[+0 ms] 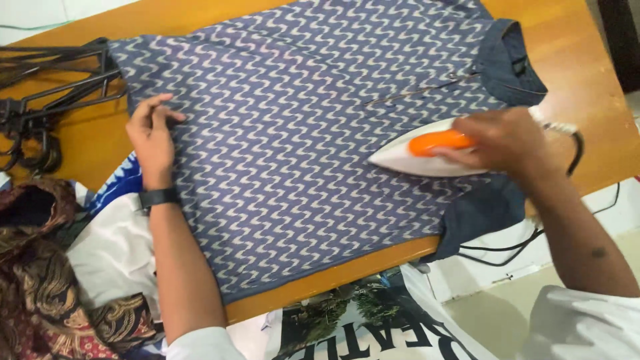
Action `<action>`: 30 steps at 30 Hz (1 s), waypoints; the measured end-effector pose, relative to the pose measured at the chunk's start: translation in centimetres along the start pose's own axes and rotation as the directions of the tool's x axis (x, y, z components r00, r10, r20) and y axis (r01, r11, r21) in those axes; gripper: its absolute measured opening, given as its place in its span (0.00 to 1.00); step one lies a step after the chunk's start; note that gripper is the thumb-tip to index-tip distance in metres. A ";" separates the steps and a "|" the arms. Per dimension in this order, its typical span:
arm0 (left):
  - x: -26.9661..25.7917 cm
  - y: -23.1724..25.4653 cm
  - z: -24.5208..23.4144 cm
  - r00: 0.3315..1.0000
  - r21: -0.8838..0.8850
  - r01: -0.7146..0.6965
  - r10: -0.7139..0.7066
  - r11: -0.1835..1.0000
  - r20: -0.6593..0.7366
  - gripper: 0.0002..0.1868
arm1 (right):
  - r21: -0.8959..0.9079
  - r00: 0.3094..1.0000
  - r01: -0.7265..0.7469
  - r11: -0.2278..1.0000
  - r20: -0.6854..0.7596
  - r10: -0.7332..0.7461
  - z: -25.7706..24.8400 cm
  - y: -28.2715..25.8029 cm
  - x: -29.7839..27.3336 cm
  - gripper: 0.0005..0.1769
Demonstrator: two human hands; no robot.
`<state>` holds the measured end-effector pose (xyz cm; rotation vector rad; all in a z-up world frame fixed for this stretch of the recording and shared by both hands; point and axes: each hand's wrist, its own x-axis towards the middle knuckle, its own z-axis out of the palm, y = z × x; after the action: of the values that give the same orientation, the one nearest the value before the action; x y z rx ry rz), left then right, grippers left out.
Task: Ironing a blue patterned shirt on a wooden table
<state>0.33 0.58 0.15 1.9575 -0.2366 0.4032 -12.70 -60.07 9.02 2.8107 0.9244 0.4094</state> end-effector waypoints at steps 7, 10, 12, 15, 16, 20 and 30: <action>-0.1 -0.5 0.3 1.000 0.004 -0.002 0.002 1.000 -0.008 0.14 | -0.119 0.986 -0.167 0.979 -0.029 0.165 2.0 5.2 -4.1 0.32; 0.0 -1.1 0.2 0.999 0.023 0.030 -0.030 0.999 -0.017 0.14 | -0.163 0.981 -0.188 0.969 0.020 0.193 1.1 2.8 -1.3 0.32; -0.1 -0.6 0.4 0.996 -0.018 0.088 -0.089 0.996 -0.030 0.14 | -0.120 0.993 -0.121 0.985 -0.018 0.120 0.9 0.9 0.7 0.32; 0.0 -0.9 0.5 0.996 -0.055 0.070 -0.073 0.996 -0.043 0.14 | -0.040 0.999 0.026 0.999 -0.041 -0.028 0.4 -2.7 5.0 0.32; 0.0 -1.2 0.7 0.994 -0.040 0.077 -0.080 0.996 -0.069 0.14 | -0.031 0.997 0.053 0.998 -0.053 -0.055 0.5 -4.3 6.6 0.32; 0.0 -1.6 0.6 0.996 -0.103 0.006 -0.015 0.995 -0.089 0.14 | -0.019 0.971 0.190 0.982 -0.146 -0.191 -0.8 -11.3 12.9 0.37; -0.3 2.5 -2.2 0.987 0.085 0.051 -0.063 0.995 0.150 0.13 | 0.005 0.971 0.123 0.992 -0.205 -0.119 -3.4 -25.6 23.8 0.41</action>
<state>-1.16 1.52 2.97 2.0727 -0.2647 0.2288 -9.64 -25.18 11.37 2.7464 1.1384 0.6859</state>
